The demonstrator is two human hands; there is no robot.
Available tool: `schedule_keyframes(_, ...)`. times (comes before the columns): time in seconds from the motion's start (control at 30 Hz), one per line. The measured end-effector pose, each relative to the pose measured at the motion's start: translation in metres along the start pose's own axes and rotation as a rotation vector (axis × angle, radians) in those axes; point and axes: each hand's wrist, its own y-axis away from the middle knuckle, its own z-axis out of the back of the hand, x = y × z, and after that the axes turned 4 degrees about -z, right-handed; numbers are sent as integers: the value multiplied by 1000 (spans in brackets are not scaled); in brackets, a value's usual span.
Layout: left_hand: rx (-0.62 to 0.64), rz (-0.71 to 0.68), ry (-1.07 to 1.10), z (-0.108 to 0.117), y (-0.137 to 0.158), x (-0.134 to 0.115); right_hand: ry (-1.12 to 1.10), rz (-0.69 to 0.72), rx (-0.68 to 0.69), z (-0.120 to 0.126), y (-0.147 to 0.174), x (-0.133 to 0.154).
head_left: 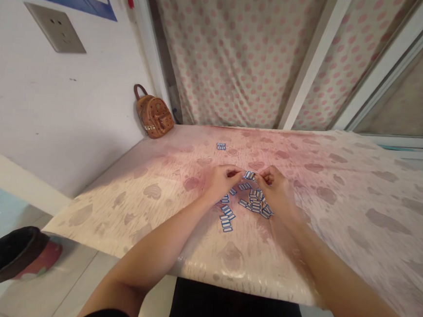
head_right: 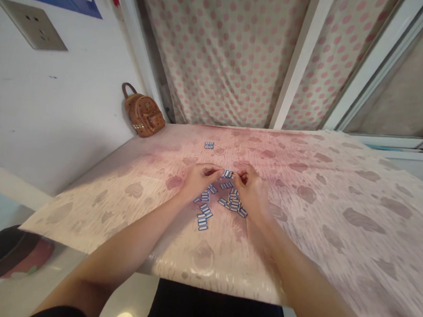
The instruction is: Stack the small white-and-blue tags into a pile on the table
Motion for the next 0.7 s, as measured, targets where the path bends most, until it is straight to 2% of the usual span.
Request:
schedule_keyframes(0.3,30,13,36,-1,1,1,-21,5,65,0,0,-1)
schedule_keyframes(0.5,28,33,56,-1,0,2,-18,31,54,-1,-1,-4)
schedule_keyframes(0.7,-2,105,166,4,-6,4,62,290,116,2,-4,-4)
